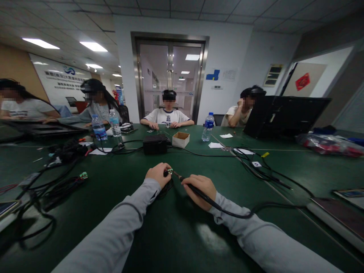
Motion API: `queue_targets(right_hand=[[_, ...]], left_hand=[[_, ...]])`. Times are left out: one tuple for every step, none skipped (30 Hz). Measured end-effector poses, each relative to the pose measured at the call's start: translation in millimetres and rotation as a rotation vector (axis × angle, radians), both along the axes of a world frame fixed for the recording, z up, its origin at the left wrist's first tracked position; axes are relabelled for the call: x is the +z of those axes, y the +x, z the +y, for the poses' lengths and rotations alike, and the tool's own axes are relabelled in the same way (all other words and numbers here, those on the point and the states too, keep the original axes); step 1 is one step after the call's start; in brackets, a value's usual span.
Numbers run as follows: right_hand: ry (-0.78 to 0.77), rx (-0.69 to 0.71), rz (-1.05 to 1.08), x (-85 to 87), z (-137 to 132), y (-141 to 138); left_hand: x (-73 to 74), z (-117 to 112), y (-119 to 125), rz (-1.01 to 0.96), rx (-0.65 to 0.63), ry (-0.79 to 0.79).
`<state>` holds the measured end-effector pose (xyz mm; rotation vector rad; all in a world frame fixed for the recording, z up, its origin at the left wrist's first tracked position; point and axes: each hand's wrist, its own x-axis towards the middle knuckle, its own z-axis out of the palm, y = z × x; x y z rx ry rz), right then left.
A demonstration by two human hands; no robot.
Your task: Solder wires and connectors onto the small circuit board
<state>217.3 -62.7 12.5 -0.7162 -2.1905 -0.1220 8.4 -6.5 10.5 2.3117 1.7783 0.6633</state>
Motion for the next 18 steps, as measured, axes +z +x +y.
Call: queue_targets(right_hand=[[-0.009,0.004,0.009,-0.2,0.0,0.1],[-0.017,0.007,0.017,-0.4,-0.2,0.1],[-0.022,0.010,0.023,-0.5,-0.5,0.1],[-0.022,0.013,0.028,-0.5,-0.9,-0.1],[-0.018,0.015,0.028,-0.6,-1.3,-0.3],[-0.014,0.017,0.023,-0.6,-1.7,-0.6],[-0.008,0.019,0.013,-0.7,-2.0,-0.9],[-0.002,0.023,0.000,-0.8,-2.3,-1.2],[0.006,0.025,-0.013,-0.8,-2.4,-1.6],[0.012,0.027,-0.025,-0.9,-2.5,-1.8],[0.018,0.029,-0.035,-0.8,-2.5,-2.1],[0.020,0.028,-0.043,-0.6,-2.5,-2.2],[0.019,0.025,-0.050,-0.4,-2.6,-2.4],[0.016,0.022,-0.056,0.0,-2.6,-2.6],[0.012,0.018,-0.061,0.5,-2.6,-2.7],[0.009,0.015,-0.064,1.0,-2.6,-2.8],[0.007,0.013,-0.066,1.5,-2.7,-2.9],[0.006,0.012,-0.065,1.9,-2.7,-3.0]], left_hand=[[0.2,-0.1,0.2,0.002,0.003,-0.003],[0.5,-0.4,0.3,0.003,0.006,-0.008],[0.8,-0.6,0.5,0.002,0.010,-0.012],[1.2,-0.9,0.7,0.000,0.013,-0.015],[1.6,-1.1,0.8,-0.003,0.015,-0.018],[1.9,-1.3,0.8,-0.006,0.015,-0.019],[2.1,-1.4,0.8,-0.007,0.014,-0.020],[2.3,-1.4,0.8,-0.008,0.010,-0.019],[2.5,-1.5,0.7,-0.009,0.006,-0.017],[2.6,-1.5,0.7,-0.010,0.003,-0.013],[2.8,-1.7,0.7,-0.011,0.001,-0.010],[3.0,-1.8,0.7,-0.011,0.002,-0.008],[3.1,-2.0,0.7,-0.011,0.004,-0.008],[3.3,-2.1,0.8,-0.011,0.007,-0.008],[3.3,-2.2,1.0,-0.011,0.007,-0.010],[3.3,-2.3,1.1,-0.012,0.006,-0.011],[3.2,-2.2,1.1,-0.012,0.005,-0.013],[3.0,-2.2,1.2,-0.013,0.003,-0.014]])
